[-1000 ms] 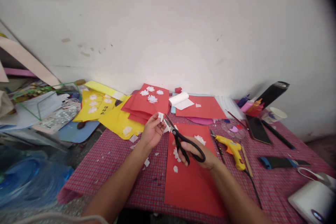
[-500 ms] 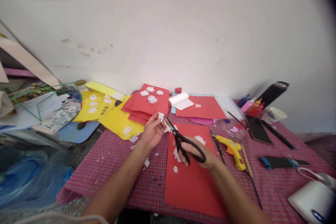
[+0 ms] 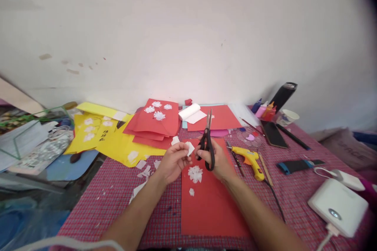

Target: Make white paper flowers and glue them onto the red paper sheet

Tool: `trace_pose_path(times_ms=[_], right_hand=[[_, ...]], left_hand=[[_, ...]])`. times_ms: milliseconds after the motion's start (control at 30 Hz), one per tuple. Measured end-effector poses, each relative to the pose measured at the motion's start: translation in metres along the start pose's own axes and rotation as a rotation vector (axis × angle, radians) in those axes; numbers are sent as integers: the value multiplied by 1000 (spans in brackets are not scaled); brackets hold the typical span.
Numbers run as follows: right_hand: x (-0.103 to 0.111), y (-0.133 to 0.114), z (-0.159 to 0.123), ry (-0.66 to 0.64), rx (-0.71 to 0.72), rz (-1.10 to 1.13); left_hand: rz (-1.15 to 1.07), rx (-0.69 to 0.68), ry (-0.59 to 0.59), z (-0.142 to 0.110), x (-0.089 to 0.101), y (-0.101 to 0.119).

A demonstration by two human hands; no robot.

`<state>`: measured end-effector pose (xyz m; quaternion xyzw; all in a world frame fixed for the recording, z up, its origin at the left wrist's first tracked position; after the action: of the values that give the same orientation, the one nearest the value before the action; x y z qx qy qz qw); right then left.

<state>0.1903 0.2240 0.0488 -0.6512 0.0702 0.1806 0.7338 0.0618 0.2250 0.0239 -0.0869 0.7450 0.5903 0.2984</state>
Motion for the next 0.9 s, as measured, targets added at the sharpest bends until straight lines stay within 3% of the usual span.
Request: trace_pose_path(times_ms=[900], right_hand=[[3,2,-1,64,98,-65]], left_hand=[[7,22,-62,0,-7,-11]])
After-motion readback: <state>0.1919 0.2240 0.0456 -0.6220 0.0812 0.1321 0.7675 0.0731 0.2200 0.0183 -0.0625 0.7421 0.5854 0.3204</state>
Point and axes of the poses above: each hand's wrist, its own z-axis towards the middle knuckle, its own x-axis out of the back of the hand, y = z × x, the point moved 9 cm from there along z, towards the middle knuckle, and after that the axes turned 5 degrees about z, right-handed, at the moved point
